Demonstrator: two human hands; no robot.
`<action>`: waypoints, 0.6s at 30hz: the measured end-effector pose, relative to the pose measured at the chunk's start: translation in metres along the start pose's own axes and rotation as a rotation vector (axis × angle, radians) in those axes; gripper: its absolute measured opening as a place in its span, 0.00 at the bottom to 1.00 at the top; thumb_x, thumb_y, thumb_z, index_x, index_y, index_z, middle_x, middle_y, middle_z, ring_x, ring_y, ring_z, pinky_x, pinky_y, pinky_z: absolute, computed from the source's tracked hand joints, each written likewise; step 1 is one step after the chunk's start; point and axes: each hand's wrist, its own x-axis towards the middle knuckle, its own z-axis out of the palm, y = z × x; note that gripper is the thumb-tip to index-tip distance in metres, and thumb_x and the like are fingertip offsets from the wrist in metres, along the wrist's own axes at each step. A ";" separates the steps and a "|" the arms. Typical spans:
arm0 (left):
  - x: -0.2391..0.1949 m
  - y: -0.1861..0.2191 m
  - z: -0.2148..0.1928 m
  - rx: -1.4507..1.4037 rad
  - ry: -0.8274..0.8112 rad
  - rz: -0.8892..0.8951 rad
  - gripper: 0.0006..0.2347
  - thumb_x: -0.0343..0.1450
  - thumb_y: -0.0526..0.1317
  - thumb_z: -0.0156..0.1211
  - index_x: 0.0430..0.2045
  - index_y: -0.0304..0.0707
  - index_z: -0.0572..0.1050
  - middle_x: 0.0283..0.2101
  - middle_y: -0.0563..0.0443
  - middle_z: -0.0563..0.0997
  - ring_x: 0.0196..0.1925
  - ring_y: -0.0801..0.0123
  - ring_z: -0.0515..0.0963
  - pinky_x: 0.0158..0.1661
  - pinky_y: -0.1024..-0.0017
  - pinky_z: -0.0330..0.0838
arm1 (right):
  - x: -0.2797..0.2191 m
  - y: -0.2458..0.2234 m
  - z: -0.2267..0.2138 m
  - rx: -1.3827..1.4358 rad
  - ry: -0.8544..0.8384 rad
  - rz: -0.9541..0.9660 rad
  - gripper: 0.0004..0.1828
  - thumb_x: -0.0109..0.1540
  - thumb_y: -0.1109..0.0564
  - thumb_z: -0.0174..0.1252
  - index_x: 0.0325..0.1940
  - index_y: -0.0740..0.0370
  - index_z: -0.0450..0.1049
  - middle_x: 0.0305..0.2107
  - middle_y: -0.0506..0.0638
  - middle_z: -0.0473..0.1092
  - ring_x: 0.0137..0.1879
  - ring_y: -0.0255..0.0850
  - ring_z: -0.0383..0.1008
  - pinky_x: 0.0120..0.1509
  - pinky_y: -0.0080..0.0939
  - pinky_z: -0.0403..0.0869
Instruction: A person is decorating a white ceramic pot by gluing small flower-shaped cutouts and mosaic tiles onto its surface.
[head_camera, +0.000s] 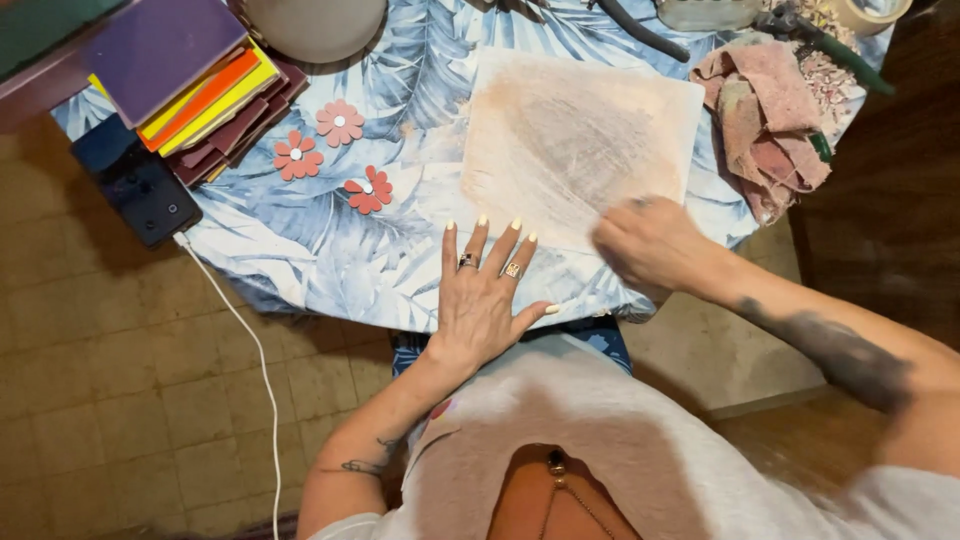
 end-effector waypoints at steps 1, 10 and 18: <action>0.001 -0.001 0.000 0.000 0.003 0.003 0.28 0.60 0.60 0.46 0.45 0.39 0.66 0.50 0.45 0.67 0.54 0.46 0.61 0.57 0.44 0.31 | 0.000 0.000 -0.005 -0.004 0.001 0.001 0.06 0.54 0.50 0.41 0.24 0.50 0.59 0.18 0.45 0.58 0.23 0.41 0.63 0.24 0.39 0.62; -0.002 -0.003 0.002 0.037 -0.029 0.011 0.29 0.58 0.60 0.48 0.46 0.40 0.65 0.50 0.46 0.66 0.54 0.47 0.61 0.57 0.44 0.30 | 0.132 0.007 0.031 0.135 0.043 0.044 0.07 0.53 0.51 0.43 0.23 0.54 0.60 0.16 0.46 0.60 0.20 0.43 0.65 0.21 0.41 0.63; -0.002 -0.003 0.003 0.011 -0.019 0.003 0.30 0.56 0.62 0.50 0.46 0.40 0.65 0.49 0.46 0.67 0.54 0.48 0.61 0.57 0.44 0.29 | 0.059 -0.003 -0.025 0.129 -0.061 -0.174 0.06 0.51 0.52 0.45 0.22 0.53 0.59 0.15 0.47 0.60 0.20 0.43 0.66 0.22 0.41 0.65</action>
